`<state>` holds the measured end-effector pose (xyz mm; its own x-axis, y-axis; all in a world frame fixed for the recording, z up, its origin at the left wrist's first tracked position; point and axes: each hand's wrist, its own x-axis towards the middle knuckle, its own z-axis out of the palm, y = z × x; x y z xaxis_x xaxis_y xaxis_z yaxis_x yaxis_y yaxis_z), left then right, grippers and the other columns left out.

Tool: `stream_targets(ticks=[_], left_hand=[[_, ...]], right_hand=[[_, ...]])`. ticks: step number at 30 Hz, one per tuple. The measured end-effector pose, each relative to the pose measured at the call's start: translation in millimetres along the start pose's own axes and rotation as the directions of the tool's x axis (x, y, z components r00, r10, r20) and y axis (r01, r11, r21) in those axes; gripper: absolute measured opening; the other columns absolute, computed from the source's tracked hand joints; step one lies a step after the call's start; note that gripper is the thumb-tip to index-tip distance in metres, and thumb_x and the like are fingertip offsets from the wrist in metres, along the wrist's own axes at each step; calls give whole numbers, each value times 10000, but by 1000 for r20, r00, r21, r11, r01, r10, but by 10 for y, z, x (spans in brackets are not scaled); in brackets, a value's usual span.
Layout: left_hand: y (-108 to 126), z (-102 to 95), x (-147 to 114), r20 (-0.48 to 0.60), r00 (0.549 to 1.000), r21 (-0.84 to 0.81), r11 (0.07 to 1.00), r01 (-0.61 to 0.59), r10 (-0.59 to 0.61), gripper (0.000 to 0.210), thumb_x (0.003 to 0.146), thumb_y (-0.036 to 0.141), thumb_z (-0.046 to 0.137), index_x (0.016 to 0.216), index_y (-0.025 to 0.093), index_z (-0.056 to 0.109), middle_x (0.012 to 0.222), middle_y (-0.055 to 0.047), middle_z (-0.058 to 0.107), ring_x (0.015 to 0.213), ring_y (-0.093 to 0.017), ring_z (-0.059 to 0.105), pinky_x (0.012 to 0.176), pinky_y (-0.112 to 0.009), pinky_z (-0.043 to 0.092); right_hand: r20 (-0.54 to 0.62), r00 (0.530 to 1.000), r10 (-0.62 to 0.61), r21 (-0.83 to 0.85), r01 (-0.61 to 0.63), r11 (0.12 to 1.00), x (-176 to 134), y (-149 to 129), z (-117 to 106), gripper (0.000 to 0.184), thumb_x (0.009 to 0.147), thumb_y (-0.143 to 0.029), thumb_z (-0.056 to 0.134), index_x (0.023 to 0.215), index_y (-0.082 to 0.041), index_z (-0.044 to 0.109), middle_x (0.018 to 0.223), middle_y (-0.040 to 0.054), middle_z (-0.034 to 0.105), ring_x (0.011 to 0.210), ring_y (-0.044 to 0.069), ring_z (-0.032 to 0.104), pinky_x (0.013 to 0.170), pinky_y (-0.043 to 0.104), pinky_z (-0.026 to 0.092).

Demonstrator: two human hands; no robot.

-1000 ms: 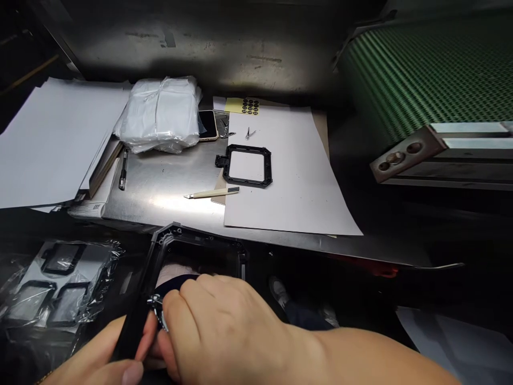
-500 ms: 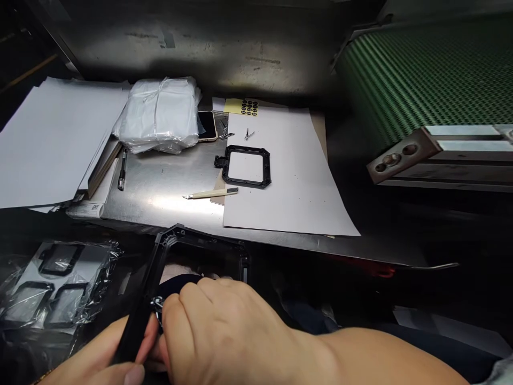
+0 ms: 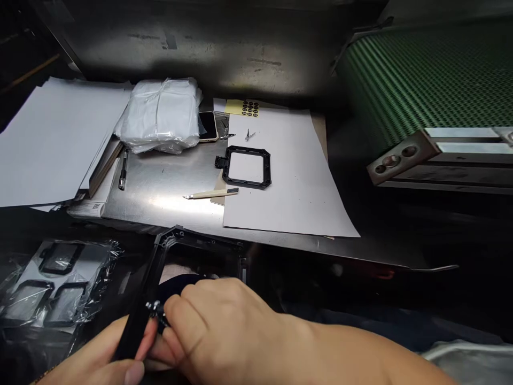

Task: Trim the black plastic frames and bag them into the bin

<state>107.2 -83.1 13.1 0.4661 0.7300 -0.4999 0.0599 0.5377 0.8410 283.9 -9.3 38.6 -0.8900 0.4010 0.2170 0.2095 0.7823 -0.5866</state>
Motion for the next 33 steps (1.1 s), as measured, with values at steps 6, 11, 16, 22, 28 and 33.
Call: stream_targets(ticks=[6, 11, 16, 22, 28, 33], left_hand=[[-93, -11, 0, 17, 1000, -114, 993, 18, -16, 247, 715, 401, 501, 856, 276, 661, 952, -2, 640, 868, -219, 568, 780, -301, 433], [-45, 15, 13, 67, 995, -230, 972, -51, 68, 237, 752, 307, 471, 902, 305, 654, 1017, 21, 636, 946, -224, 560, 837, -315, 414], [-33, 9, 32, 8, 989, -177, 973, -145, 149, 279, 729, 187, 498, 895, 350, 650, 904, 79, 674, 874, -185, 587, 806, -259, 426], [-21, -6, 36, 37, 988, -159, 977, -144, 152, 250, 746, 236, 487, 918, 330, 642, 896, 49, 666, 831, -168, 581, 794, -248, 431], [-32, -20, 48, 104, 972, -117, 973, -200, 212, 288, 773, 241, 435, 974, 320, 625, 1001, 21, 636, 903, -212, 567, 794, -293, 440], [-37, -44, 54, 77, 973, -9, 976, -215, 215, 291, 752, 215, 459, 949, 340, 634, 966, 49, 658, 897, -204, 574, 821, -279, 416]], right_hand=[[-18, 1000, 19, 158, -16, 987, -64, 158, -72, 139, 774, -162, 482, 905, -116, 494, 638, -14, 526, 558, 72, 481, 562, 171, 427], [-132, 991, 3, -68, -12, 998, -40, 95, 50, 162, 786, -160, 421, 766, -75, 557, 595, 30, 531, 526, 114, 459, 488, 239, 411], [-137, 989, -47, -128, 30, 991, 28, 81, 57, 210, 789, -139, 410, 736, -41, 589, 573, 46, 535, 512, 127, 454, 458, 252, 399], [-115, 993, -28, -138, 12, 990, 77, 51, 66, 225, 808, -187, 423, 708, -72, 590, 559, 23, 515, 493, 110, 437, 438, 231, 383], [-131, 991, -26, -233, -5, 972, 59, -9, 61, 328, 863, -206, 311, 672, -113, 561, 571, 21, 525, 504, 115, 470, 444, 245, 393], [-91, 996, 9, -224, -29, 974, 27, -38, 60, 321, 881, -193, 276, 736, -136, 556, 605, 13, 549, 505, 96, 484, 468, 222, 391]])
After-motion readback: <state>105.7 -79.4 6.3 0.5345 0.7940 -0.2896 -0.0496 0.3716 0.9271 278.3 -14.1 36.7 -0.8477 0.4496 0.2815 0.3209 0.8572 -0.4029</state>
